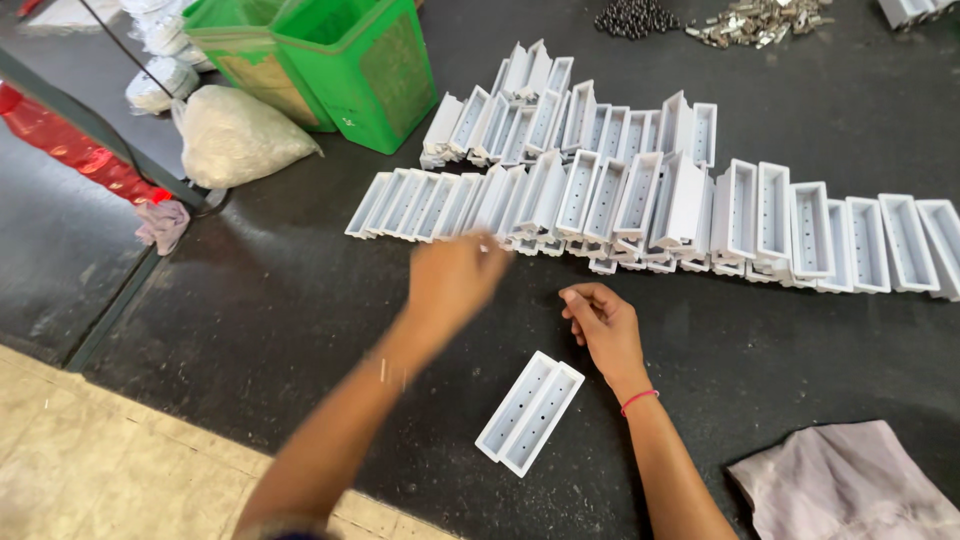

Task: The person wipes the interior of small white plastic channel parts with a cloth, then stacks them in neat rows on the table. They repeat this process for multiple parts, occasionally picking up a bottle to apply liquid to the cloth.

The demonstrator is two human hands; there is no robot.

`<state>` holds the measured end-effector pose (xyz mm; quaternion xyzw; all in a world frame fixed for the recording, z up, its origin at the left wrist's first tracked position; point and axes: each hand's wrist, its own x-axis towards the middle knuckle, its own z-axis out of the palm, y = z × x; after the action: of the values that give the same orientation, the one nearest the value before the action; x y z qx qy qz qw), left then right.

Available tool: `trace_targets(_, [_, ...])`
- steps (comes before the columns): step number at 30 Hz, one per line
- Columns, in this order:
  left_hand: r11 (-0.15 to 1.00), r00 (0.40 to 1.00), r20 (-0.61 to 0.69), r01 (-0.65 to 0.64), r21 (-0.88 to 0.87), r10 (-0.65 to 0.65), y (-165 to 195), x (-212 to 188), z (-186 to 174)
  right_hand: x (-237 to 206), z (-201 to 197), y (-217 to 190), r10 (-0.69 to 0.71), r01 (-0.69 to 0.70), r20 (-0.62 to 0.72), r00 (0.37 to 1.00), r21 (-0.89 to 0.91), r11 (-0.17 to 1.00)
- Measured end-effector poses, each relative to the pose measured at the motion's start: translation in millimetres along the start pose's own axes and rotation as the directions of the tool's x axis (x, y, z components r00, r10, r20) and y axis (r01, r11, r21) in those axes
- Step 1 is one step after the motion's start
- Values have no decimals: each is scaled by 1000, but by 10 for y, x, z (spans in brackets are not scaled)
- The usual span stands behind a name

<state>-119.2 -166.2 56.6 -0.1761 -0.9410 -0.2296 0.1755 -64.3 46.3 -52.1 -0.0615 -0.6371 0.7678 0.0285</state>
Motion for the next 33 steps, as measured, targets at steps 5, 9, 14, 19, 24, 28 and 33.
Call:
trace_targets(5, [997,975,-224,26,69,-10,-709,1699,545,23,0,-55,43,-43,-14,999,-47,998])
trace_targets(9, [974,972,-230,89,210,-40,-922,2255,1026,55,-5,-53,77,-78,-31,997,-41,996])
trace_targets(14, [889,951,-185,299,346,-248,-1030,2456,1216,72,-12,-26,67,-68,-30,997,-32,997])
trace_targets(19, [885,959,-94,285,369,-269,-1099,2464,1277,70,-9,-30,81,-83,-31,996,-64,995])
trace_targets(24, [879,970,-156,234,416,-185,-1085,2485,1337,61,3,-36,67,-68,-22,998,-71,995])
trace_targets(28, [873,956,-287,191,448,-62,-1056,2449,1356,56,-1,-43,66,-67,-22,998,-77,995])
trace_targets(33, [885,957,-288,161,437,-32,-985,2452,1366,61,-11,-64,50,-51,-19,999,-96,994])
